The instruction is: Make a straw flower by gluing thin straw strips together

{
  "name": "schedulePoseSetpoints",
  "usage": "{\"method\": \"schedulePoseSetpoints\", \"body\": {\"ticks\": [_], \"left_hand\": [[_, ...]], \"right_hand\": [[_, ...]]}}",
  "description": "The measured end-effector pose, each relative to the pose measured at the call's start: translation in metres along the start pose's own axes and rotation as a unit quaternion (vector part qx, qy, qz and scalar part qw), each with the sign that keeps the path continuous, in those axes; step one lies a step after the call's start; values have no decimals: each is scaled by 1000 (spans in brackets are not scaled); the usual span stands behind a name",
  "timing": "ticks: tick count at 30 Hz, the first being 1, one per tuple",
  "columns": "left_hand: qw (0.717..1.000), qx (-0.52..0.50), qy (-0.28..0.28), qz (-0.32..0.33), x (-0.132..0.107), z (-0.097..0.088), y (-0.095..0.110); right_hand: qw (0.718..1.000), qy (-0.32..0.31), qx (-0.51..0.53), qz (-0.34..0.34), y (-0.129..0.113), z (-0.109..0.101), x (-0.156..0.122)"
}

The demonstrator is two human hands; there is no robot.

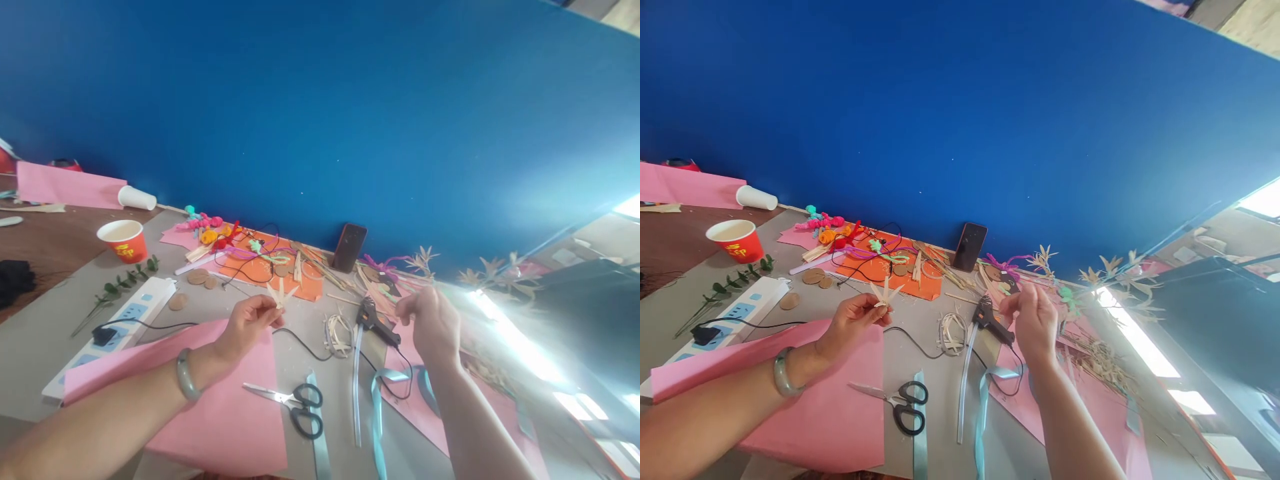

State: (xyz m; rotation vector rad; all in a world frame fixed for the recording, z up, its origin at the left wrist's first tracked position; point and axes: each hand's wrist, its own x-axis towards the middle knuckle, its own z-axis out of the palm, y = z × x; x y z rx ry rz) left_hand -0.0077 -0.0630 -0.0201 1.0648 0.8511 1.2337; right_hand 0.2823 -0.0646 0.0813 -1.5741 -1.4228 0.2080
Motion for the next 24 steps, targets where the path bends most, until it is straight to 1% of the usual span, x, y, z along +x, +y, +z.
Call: {"method": "schedulePoseSetpoints", "body": {"ticks": [2,4,7,9,10,12,14,15,16,19,21,24], "left_hand": [[1000,-1,-2,1,0,0,0],[1000,-2,-2,4,1,-1,-1],[1000,-1,-1,6,2,-2,-2],[1000,0,-3,6,2,-2,-1],[1000,0,-4,6,2,-2,-1],[1000,1,-4,8,2,-2,0],[1000,3,-8,9,1,-2,0],[1000,5,-11,9,1,-2,0],[1000,6,-13,10,1,-2,0],[1000,7,-12,11,0,-3,-1],[1000,5,-7,9,0,-3,-1],[1000,15,-10,0,-1,-3,-1]], "right_hand": [[999,-41,-23,6,2,5,-7],[994,-89,-59,-13,4,9,-11],[976,-170,-100,-92,5,14,-14],[958,-204,-128,-157,4,18,-16],[950,-204,-146,-185,4,20,-17],[941,-166,-188,-227,5,23,-18],[931,-135,-230,-250,7,25,-20],[925,-139,-246,-256,8,25,-20],[918,-156,-259,-258,10,25,-21],[892,-250,-277,-254,14,25,-24],[879,-301,-281,-239,16,26,-27],[862,-355,-302,-197,19,26,-31]]}}
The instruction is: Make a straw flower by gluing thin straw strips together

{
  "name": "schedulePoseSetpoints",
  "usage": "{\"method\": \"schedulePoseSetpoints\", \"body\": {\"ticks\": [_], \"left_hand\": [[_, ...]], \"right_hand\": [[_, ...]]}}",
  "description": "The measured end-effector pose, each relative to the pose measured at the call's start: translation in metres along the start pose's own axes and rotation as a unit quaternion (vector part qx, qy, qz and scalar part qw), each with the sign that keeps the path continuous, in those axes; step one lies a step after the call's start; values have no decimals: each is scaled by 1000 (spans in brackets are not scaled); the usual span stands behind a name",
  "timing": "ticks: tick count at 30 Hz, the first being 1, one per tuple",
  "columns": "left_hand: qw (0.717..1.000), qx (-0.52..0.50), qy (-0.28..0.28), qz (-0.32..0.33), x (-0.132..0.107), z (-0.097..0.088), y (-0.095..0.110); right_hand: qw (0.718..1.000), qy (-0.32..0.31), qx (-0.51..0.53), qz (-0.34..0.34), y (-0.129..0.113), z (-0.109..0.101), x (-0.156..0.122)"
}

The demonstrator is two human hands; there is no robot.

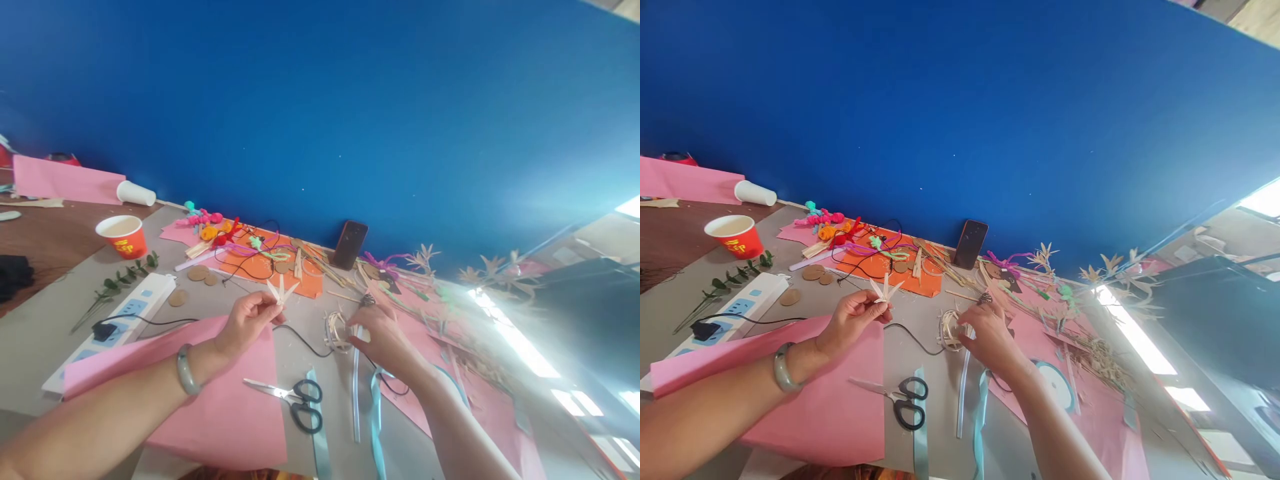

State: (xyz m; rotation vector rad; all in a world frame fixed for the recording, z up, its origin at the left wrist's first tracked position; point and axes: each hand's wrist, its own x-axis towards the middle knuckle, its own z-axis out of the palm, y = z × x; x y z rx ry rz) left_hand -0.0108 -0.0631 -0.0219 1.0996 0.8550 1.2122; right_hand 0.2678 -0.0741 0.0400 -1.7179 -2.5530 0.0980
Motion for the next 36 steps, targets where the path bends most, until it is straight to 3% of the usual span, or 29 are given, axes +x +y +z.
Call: {"method": "schedulePoseSetpoints", "body": {"ticks": [9,24,36], "left_hand": [[1000,8,-9,-10,1,-2,-2],[1000,-13,-7,5,-2,3,5],[1000,-10,-12,5,-1,3,5]], "right_hand": [[995,-91,-15,31,-3,12,1],[980,82,171,66,0,-10,-4],[936,134,300,125,-2,-18,-12]]}}
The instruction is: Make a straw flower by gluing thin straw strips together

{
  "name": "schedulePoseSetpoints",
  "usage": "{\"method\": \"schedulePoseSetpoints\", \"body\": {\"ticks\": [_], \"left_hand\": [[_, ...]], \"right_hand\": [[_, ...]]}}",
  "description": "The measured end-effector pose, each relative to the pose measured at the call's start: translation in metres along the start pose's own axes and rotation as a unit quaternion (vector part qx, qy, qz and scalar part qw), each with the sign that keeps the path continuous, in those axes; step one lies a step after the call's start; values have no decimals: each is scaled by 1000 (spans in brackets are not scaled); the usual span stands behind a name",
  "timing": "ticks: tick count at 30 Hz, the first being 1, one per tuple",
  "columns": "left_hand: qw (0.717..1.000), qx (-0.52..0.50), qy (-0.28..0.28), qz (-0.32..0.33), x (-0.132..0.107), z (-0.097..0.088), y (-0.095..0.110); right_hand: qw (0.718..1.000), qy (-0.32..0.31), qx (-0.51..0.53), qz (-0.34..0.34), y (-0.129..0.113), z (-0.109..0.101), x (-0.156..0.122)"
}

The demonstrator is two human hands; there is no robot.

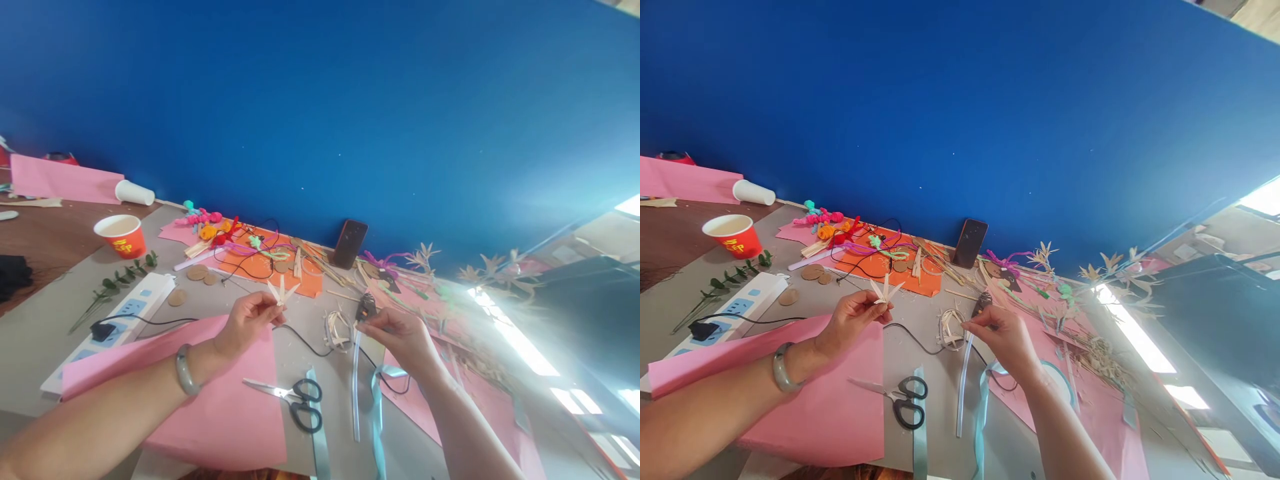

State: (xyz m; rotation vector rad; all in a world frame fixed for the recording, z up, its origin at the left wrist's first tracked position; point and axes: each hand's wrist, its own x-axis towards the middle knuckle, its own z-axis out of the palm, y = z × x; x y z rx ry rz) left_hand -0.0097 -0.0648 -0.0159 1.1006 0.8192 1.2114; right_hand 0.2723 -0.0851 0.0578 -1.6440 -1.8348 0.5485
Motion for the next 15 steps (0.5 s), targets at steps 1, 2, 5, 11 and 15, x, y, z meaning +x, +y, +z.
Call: {"method": "schedulePoseSetpoints", "body": {"ticks": [1,2,5,11,15], "left_hand": [[1000,0,0,0,0,0,-1],[1000,0,-1,1,0,0,-1],[1000,-1,0,0,1,0,-2],[1000,0,2,0,1,0,-2],[1000,1,-3,1,1,-1,-2]], "right_hand": [[1000,2,4,2,0,0,0],[1000,1,9,5,0,1,-1],[999,14,31,12,2,1,0],[999,35,-4,13,7,-6,3],[999,21,-27,-3,9,-10,5]]}}
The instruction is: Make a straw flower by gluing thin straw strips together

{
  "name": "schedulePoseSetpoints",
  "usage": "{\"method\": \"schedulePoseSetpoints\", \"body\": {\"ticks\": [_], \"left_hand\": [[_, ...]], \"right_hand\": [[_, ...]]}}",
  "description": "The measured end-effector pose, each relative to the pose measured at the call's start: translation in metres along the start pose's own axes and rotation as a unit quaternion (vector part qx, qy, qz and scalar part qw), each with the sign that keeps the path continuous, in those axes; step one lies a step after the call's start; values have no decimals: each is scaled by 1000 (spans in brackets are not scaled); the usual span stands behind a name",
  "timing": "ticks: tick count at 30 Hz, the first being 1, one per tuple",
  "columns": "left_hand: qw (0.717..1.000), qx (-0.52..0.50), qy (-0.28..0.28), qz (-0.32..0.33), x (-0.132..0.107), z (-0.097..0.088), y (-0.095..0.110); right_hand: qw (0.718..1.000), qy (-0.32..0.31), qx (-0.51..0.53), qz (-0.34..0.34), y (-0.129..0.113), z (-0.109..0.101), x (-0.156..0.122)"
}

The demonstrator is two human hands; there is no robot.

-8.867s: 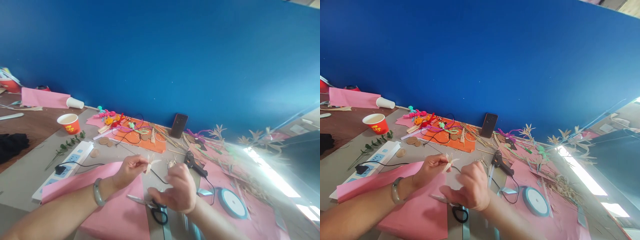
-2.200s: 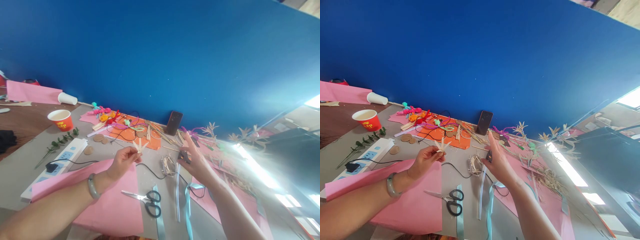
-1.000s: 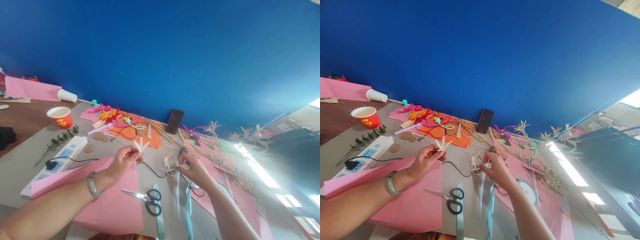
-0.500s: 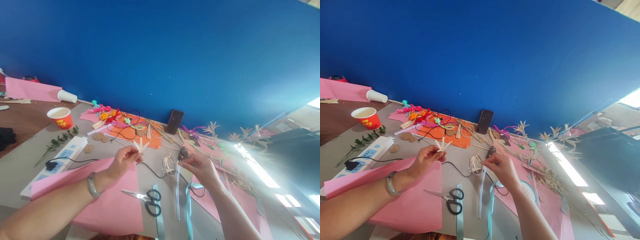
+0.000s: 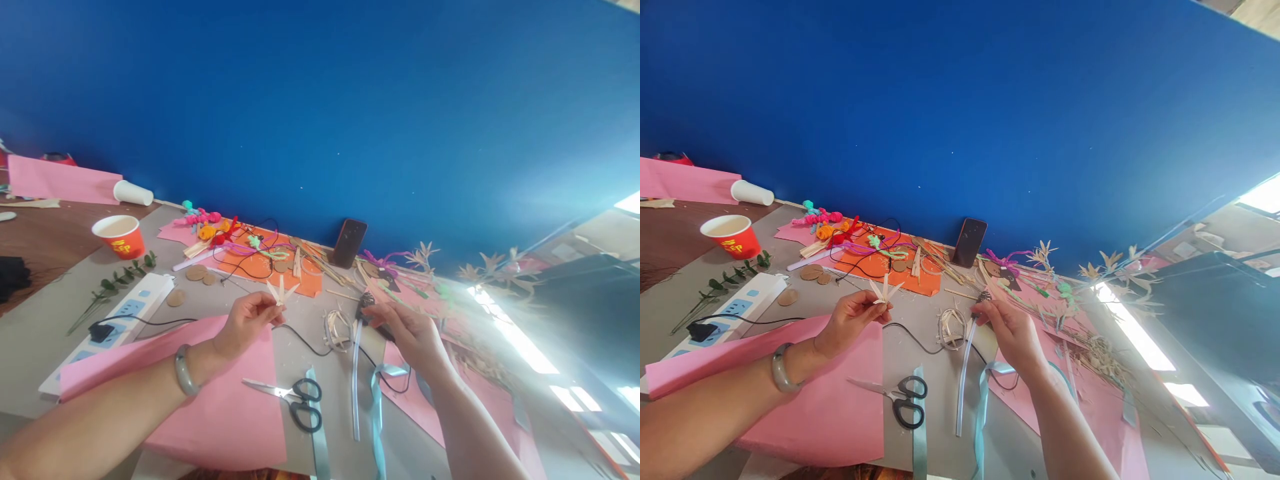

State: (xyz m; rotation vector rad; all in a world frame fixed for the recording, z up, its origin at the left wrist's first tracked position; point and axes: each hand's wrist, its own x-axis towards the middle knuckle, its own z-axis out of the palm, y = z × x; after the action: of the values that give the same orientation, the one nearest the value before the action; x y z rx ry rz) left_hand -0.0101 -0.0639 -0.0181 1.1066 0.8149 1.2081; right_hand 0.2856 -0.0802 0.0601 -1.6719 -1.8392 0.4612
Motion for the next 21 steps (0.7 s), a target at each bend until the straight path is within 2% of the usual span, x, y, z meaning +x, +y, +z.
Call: {"method": "schedulePoseSetpoints", "body": {"ticks": [3,5,7,9,10,12,15,21], "left_hand": [[1000,1,0,-3,0,0,0],[1000,-1,4,-6,-1,1,0],[1000,-7,10,-11,-1,2,0],[1000,-12,14,-16,-1,2,0],[1000,-13,13,-18,-1,2,0],[1000,-13,10,-20,-1,2,0],[1000,-6,7,-16,0,0,-1],[1000,-6,4,-14,0,-1,-2]], "right_hand": [[999,-32,15,-8,5,0,0],[999,-23,24,9,11,-1,0],[999,32,-6,30,16,-1,1],[990,114,-70,33,21,-3,3],[983,148,-107,20,24,-3,5],[968,176,-176,-25,27,-3,8],[958,156,-224,-82,31,2,10],[952,165,-233,-106,29,14,5]]}}
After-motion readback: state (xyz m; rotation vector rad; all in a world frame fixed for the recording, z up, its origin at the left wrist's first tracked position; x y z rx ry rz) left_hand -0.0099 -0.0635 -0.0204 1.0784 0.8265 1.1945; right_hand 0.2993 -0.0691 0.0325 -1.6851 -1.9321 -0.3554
